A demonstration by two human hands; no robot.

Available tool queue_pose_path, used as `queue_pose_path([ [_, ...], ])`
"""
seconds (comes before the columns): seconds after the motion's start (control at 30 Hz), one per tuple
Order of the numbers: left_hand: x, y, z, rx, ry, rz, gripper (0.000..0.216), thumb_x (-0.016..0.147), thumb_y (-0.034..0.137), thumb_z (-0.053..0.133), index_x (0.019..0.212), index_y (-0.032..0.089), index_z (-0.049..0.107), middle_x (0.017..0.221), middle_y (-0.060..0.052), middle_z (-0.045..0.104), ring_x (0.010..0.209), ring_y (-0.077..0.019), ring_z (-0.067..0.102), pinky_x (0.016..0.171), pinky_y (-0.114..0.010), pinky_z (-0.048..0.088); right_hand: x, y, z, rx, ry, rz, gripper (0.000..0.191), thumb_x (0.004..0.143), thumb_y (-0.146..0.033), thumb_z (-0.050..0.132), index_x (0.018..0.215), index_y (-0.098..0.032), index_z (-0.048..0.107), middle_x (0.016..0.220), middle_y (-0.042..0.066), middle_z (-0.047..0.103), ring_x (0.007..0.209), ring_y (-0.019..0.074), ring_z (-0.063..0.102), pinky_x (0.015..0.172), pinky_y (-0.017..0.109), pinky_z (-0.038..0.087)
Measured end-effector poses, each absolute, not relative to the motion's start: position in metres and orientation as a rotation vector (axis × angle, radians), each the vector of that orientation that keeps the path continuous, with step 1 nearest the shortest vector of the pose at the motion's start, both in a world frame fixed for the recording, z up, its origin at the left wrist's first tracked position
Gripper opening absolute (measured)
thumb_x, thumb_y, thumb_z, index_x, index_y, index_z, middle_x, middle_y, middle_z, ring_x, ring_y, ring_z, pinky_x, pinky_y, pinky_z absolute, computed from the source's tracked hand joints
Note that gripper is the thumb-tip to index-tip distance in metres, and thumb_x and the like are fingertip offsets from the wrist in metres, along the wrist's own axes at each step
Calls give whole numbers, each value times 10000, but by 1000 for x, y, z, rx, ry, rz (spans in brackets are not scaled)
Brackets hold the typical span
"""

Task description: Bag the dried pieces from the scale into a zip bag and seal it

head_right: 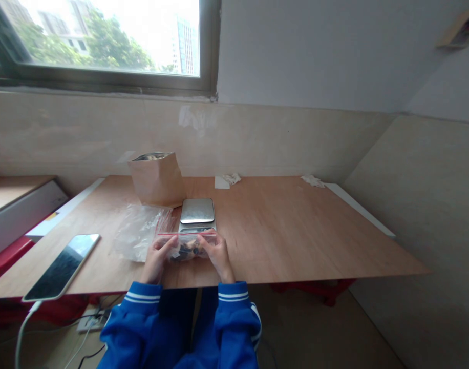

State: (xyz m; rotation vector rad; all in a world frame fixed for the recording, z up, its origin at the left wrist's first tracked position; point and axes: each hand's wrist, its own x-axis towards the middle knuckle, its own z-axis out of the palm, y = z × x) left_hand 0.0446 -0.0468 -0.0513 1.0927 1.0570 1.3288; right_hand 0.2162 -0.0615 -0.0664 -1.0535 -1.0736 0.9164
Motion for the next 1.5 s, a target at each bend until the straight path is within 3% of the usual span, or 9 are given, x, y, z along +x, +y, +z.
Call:
queue_pose_path([
  [0.3,47,-49,-48,1139,1054,1362,236,650,342,767,765,141,723,814,-56,710,799,-182,647,746,-279,496,217,-63,-67,-1067,-1053,916,235,735,-418,681,797,-194,648,761,17,692,738,183,663,685,277,527],
  [0.47,48,-49,-54,1072,969,1277,283,682,368,745,845,141,699,786,-49,711,749,-176,651,722,-289,505,218,-65,-66,-1025,-1028,1013,245,736,-406,689,859,-197,662,799,17,698,735,179,667,665,267,527],
  [0.63,49,-50,-55,1067,926,1240,317,676,368,750,884,134,702,871,-80,726,827,-212,669,776,-318,512,217,-68,-62,-943,-1046,1121,283,749,-417,677,942,-211,665,842,19,718,756,190,682,694,287,536],
  [1.5,56,-52,-57,1125,1036,1322,284,662,334,763,851,126,721,837,-85,743,784,-207,688,751,-301,527,216,-66,-65,-1019,-1091,979,216,741,-391,697,797,-185,664,757,9,685,701,164,653,633,245,515],
])
